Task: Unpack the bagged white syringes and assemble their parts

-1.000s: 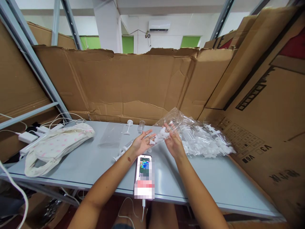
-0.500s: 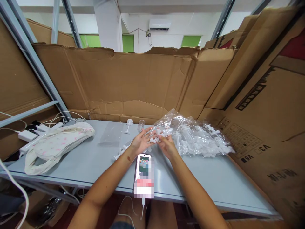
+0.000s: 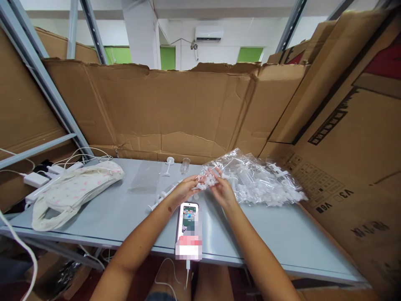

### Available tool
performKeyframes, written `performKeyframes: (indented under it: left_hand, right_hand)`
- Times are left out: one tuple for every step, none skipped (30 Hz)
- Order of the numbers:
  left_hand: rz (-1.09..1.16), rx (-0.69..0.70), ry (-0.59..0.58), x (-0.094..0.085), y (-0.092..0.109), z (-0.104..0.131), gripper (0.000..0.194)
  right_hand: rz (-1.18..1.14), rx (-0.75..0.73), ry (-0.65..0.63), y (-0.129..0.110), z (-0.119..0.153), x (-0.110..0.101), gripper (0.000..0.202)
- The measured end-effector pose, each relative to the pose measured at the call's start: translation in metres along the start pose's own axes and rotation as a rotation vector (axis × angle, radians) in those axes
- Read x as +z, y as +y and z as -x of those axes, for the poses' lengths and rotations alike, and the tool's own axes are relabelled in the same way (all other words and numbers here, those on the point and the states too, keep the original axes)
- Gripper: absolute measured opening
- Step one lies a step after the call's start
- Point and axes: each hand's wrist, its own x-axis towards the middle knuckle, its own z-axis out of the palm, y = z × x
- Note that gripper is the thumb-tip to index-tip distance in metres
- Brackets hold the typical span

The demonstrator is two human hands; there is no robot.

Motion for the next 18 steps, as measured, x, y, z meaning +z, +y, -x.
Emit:
performKeyframes:
  left_hand:
    - [-0.038, -0.014, 0.018, -0.002, 0.000, 0.000, 0.026]
    - [-0.076, -0.023, 0.037, -0.004, 0.000, 0.000, 0.027]
    - [-0.116, -0.028, 0.053, -0.007, 0.000, 0.000, 0.027]
    - [-0.155, -0.028, 0.060, -0.010, 0.000, -0.001, 0.027]
    - [-0.198, -0.027, 0.058, -0.013, 0.000, -0.002, 0.027]
    - [-0.248, -0.025, 0.048, -0.017, -0.001, -0.003, 0.027]
    - [-0.307, -0.027, 0.033, -0.021, -0.002, -0.004, 0.028]
    - [-0.375, -0.032, 0.019, -0.024, -0.003, -0.006, 0.029]
    - [-0.448, -0.038, 0.008, -0.027, -0.005, -0.007, 0.031]
    - [-0.522, -0.040, 0.002, -0.030, -0.007, -0.009, 0.032]
    - [-0.593, -0.035, 0.001, -0.032, -0.008, -0.010, 0.032]
    - [-0.657, -0.022, 0.004, -0.034, -0.009, -0.010, 0.032]
    - [-0.713, -0.002, 0.010, -0.034, -0.009, -0.011, 0.031]
    - [-0.757, 0.020, 0.018, -0.035, -0.009, -0.010, 0.031]
    - [-0.790, 0.040, 0.025, -0.035, -0.008, -0.010, 0.030]
    - [-0.811, 0.053, 0.027, -0.035, -0.007, -0.009, 0.030]
    - [-0.821, 0.056, 0.026, -0.034, -0.005, -0.008, 0.031]
    - [-0.821, 0.050, 0.024, -0.034, -0.003, -0.007, 0.031]
  right_hand:
    - [-0.002, -0.005, 0.007, 0.001, -0.001, -0.002, 0.046]
    - [0.000, -0.010, 0.016, 0.001, -0.002, -0.003, 0.045]
    - [0.004, -0.013, 0.023, 0.002, -0.003, -0.005, 0.044]
    - [0.009, -0.016, 0.030, 0.002, -0.004, -0.007, 0.044]
    - [0.009, -0.020, 0.038, 0.002, -0.005, -0.008, 0.043]
    - [0.002, -0.025, 0.048, 0.002, -0.006, -0.009, 0.043]
    - [-0.015, -0.025, 0.060, 0.002, -0.007, -0.010, 0.043]
    - [-0.038, -0.021, 0.074, 0.002, -0.007, -0.010, 0.043]
    - [-0.064, -0.013, 0.088, 0.002, -0.008, -0.011, 0.044]
    - [-0.087, -0.003, 0.103, 0.002, -0.008, -0.011, 0.045]
    - [-0.104, 0.007, 0.118, 0.002, -0.008, -0.011, 0.045]
    - [-0.114, 0.014, 0.135, 0.002, -0.008, -0.011, 0.045]
    - [-0.119, 0.019, 0.153, 0.002, -0.009, -0.011, 0.045]
    - [-0.120, 0.022, 0.169, 0.002, -0.009, -0.011, 0.045]
    - [-0.118, 0.025, 0.181, 0.001, -0.009, -0.011, 0.044]
    - [-0.114, 0.027, 0.191, 0.000, -0.009, -0.011, 0.044]
    - [-0.112, 0.028, 0.197, -0.001, -0.010, -0.012, 0.044]
    - [-0.113, 0.028, 0.203, -0.002, -0.010, -0.013, 0.045]
